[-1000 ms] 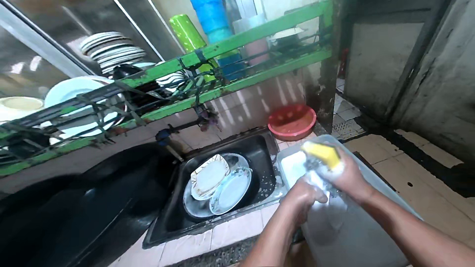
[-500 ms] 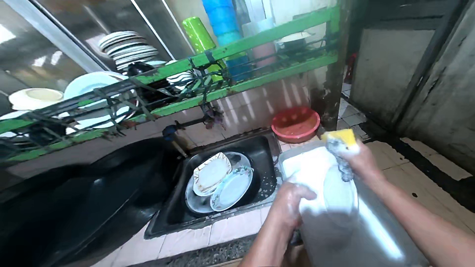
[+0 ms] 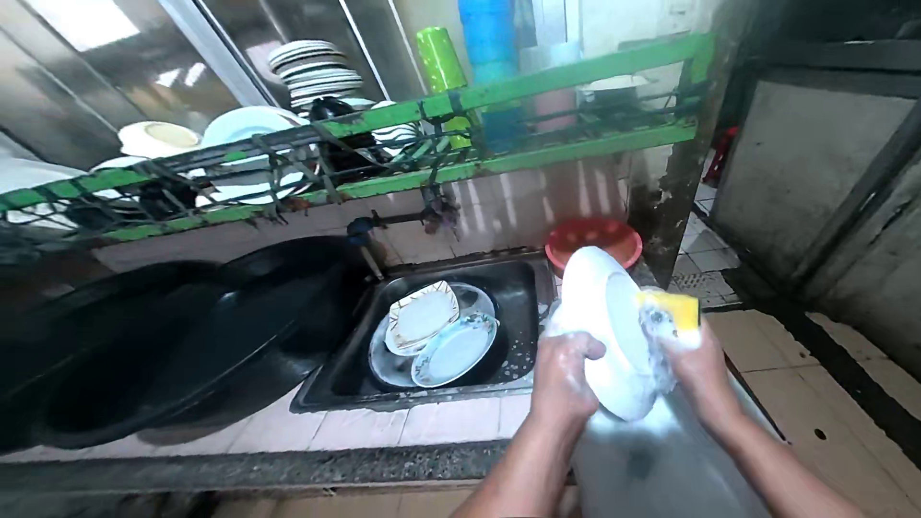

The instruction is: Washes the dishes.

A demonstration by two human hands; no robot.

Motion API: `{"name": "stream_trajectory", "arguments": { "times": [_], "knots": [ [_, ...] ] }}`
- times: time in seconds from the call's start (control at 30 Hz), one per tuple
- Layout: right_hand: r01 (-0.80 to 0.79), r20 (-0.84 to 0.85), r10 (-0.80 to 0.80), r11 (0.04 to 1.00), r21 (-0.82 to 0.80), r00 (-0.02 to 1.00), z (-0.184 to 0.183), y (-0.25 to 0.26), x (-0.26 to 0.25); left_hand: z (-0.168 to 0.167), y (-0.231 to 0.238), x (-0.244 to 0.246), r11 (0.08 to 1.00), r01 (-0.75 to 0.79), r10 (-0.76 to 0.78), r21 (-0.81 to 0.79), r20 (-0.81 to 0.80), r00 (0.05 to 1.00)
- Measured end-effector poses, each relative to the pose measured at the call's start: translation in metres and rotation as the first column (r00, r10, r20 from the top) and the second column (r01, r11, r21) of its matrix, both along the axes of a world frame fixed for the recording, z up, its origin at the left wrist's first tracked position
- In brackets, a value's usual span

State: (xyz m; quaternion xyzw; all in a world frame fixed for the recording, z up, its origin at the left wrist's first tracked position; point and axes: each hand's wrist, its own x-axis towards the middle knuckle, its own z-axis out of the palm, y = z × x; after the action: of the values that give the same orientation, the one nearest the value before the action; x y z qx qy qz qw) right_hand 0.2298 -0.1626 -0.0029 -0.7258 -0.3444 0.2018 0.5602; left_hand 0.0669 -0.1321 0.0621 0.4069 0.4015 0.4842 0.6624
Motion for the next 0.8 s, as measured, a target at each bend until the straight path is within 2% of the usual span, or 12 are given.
{"name": "stream_trajectory", "arguments": {
  "times": [0.1, 0.23, 0.33, 0.47, 0.53, 0.57, 0.6, 0.63, 0.67, 0.7, 0.73, 0.8],
  "knots": [
    [-0.115, -0.006, 0.118, 0.980, 0.163, 0.993, 0.016, -0.022, -0.037, -0.004, -0.001, 0.003, 0.998, 0.004, 0.001, 0.056, -0.092, 0.996],
    [-0.133, -0.016, 0.137, 0.980, 0.151, 0.990, 0.052, 0.001, 0.003, 0.004, -0.034, 0.017, 0.971, 0.234, -0.235, -0.051, -0.399, 0.886],
    [-0.116, -0.321, 0.160, 0.981, 0.154, 0.934, 0.047, 0.036, 0.049, 0.021, -0.046, 0.017, 0.957, 0.286, -0.274, -0.049, -0.476, 0.836],
    [-0.038, -0.727, 0.199, 0.972, 0.231, 0.657, 0.035, 0.023, 0.032, 0.038, -0.058, 0.017, 0.942, 0.287, -0.217, 0.172, -0.341, 0.915],
    [-0.079, -0.808, 0.125, 0.992, 0.097, 0.576, 0.084, -0.011, -0.003, 0.031, -0.057, 0.028, 0.856, 0.272, -0.175, 0.440, -0.249, 0.953],
    [-0.114, -0.843, 0.130, 0.990, 0.082, 0.521, 0.099, -0.022, -0.016, 0.022, -0.050, 0.037, 0.758, 0.262, -0.143, 0.597, -0.241, 0.960],
    [-0.166, -0.828, 0.277, 0.961, 0.224, 0.487, 0.086, -0.031, -0.023, 0.013, -0.039, 0.045, 0.625, 0.276, -0.087, 0.730, -0.286, 0.954],
    [-0.217, -0.634, 0.582, 0.800, 0.559, 0.510, 0.031, -0.025, -0.026, 0.006, -0.024, 0.050, 0.488, 0.331, -0.017, 0.807, -0.370, 0.929],
    [-0.251, -0.571, 0.671, 0.724, 0.643, 0.474, 0.000, -0.014, -0.028, 0.003, -0.010, 0.051, 0.403, 0.404, 0.061, 0.821, -0.465, 0.883],
    [-0.262, -0.653, 0.630, 0.774, 0.577, 0.421, -0.008, -0.008, -0.030, 0.002, 0.003, 0.047, 0.372, 0.477, 0.126, 0.796, -0.553, 0.824],
    [-0.292, -0.733, 0.502, 0.864, 0.410, 0.458, -0.005, -0.006, -0.031, 0.002, 0.014, 0.038, 0.387, 0.524, 0.168, 0.759, -0.617, 0.769],
    [-0.407, -0.610, 0.346, 0.912, 0.042, 0.713, -0.004, -0.005, -0.019, 0.003, 0.036, 0.008, 0.530, 0.590, 0.120, 0.608, -0.743, 0.658]
  ]
}}
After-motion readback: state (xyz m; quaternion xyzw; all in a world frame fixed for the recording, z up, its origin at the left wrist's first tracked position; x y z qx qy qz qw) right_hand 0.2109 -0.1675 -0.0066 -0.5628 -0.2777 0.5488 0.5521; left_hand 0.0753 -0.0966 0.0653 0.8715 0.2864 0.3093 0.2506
